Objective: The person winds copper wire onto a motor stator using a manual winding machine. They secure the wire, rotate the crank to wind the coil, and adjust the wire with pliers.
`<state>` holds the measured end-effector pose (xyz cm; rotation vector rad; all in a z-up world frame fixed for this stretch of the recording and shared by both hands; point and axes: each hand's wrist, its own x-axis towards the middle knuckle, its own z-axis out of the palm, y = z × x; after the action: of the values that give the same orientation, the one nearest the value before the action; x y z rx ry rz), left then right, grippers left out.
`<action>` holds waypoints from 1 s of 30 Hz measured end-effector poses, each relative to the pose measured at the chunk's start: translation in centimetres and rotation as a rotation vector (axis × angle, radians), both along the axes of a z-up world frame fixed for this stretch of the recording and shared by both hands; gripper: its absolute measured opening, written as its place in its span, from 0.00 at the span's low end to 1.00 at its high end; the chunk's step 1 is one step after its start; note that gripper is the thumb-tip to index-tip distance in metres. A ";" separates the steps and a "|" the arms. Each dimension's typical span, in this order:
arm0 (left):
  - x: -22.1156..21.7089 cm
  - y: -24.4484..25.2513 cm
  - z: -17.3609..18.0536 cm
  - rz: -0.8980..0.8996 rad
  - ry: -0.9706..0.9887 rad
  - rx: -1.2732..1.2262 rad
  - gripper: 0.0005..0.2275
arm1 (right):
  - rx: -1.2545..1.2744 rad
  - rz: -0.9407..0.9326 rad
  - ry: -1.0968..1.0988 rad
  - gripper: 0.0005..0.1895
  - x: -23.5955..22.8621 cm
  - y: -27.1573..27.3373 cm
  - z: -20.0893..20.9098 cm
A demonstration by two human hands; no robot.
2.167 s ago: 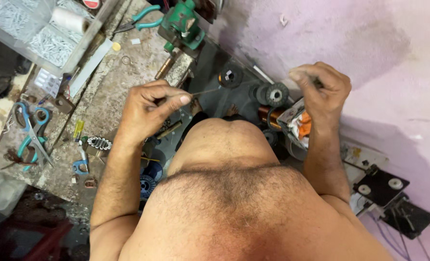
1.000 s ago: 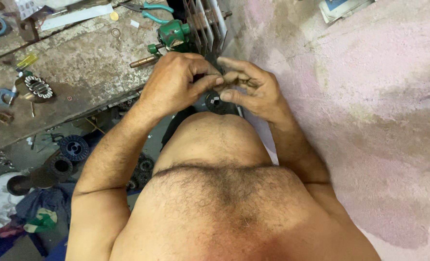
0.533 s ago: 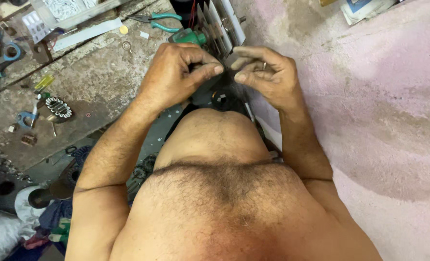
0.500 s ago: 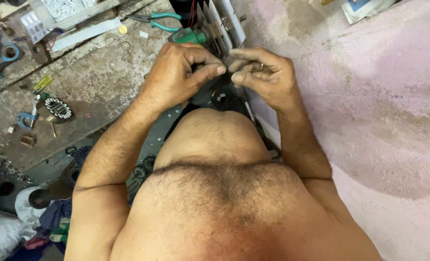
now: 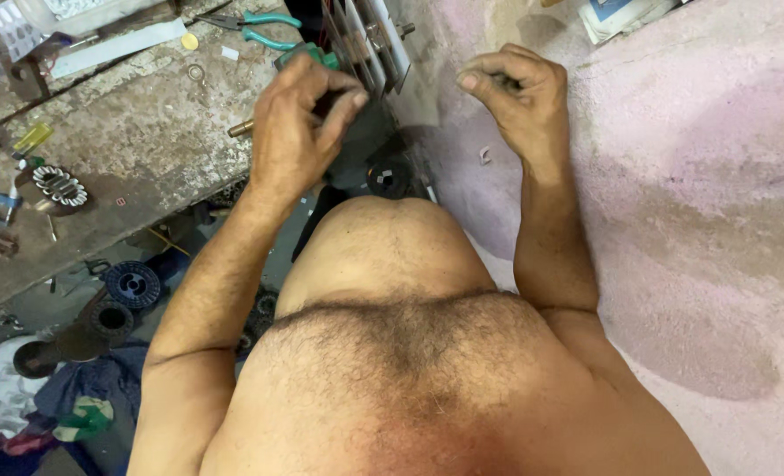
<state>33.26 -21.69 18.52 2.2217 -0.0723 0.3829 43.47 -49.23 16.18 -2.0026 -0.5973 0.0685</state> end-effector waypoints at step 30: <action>4.4 -7.9 -7.9 0.213 -0.118 0.488 0.38 | -0.375 0.261 -0.317 0.07 5.6 1.9 -5.4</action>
<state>37.67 -29.60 10.59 2.6962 0.0106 0.6718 49.04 -47.30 10.75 -2.3041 -1.1162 0.0214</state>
